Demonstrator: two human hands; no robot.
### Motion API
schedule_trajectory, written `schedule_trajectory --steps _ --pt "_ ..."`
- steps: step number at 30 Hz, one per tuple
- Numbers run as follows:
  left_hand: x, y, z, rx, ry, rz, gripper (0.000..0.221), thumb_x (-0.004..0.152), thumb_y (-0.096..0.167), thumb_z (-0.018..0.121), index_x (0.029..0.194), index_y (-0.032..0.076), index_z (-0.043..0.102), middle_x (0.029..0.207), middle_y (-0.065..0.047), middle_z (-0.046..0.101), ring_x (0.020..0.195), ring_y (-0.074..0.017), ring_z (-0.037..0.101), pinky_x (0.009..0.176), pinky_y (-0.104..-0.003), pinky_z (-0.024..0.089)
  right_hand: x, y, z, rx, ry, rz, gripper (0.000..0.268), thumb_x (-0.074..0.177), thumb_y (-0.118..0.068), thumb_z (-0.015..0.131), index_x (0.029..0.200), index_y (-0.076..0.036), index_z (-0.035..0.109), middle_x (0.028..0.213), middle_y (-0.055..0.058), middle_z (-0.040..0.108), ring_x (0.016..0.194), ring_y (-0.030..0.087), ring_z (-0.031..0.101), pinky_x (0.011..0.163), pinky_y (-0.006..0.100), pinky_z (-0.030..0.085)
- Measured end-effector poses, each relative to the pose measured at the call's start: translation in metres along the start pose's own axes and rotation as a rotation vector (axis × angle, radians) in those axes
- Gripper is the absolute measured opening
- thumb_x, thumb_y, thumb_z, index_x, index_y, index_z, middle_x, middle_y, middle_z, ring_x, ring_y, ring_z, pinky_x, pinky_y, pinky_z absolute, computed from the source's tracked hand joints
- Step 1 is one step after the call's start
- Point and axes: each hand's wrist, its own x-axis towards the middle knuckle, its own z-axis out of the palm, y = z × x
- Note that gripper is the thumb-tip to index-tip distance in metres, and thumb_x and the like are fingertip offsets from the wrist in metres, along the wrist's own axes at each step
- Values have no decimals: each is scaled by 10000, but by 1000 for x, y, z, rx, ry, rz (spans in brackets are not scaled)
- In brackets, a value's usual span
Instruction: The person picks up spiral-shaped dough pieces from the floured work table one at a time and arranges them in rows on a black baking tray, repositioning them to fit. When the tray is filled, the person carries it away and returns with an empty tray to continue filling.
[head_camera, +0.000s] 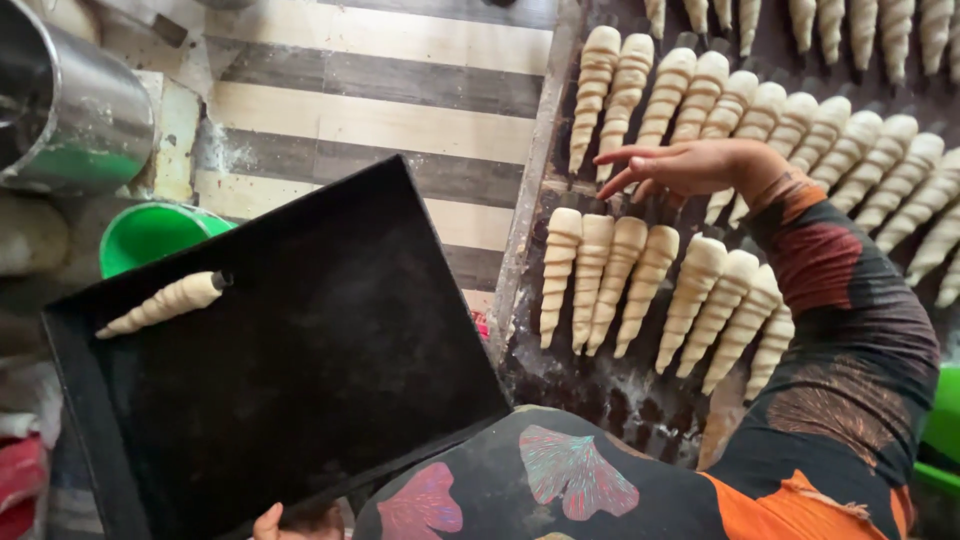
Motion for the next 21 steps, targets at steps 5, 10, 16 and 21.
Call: schedule_trajectory --steps 5,10,16,21 --pt "41 54 76 14 20 38 680 808 336 724 1424 160 495 1322 -56 648 1182 -275 640 1045 -487 509 14 -7 -1 -48 -56 68 637 990 -469 333 1604 -312 257 1488 28 554 1078 213 621 734 361 590" --pt "38 74 85 -398 50 -536 591 836 386 575 1361 128 656 1354 -61 681 1213 -293 633 1054 -520 479 16 -36 6 -156 -116 152 660 977 -518 372 1618 -398 265 1388 10 603 778 150 587 635 334 564" --pt "68 41 31 -302 52 -617 590 844 401 546 1354 121 644 1346 -81 676 1225 -292 603 1079 -481 438 39 -22 -6 -47 -237 174 606 971 -527 432 1531 -298 396 1278 65 638 699 125 532 555 316 508" --pt "46 59 69 -373 104 -629 614 790 383 561 1342 128 648 1321 -63 692 1213 -274 603 1075 -463 455 50 -23 -7 -59 -249 251 634 952 -584 393 1523 -309 400 1320 73 608 715 168 552 577 370 560"
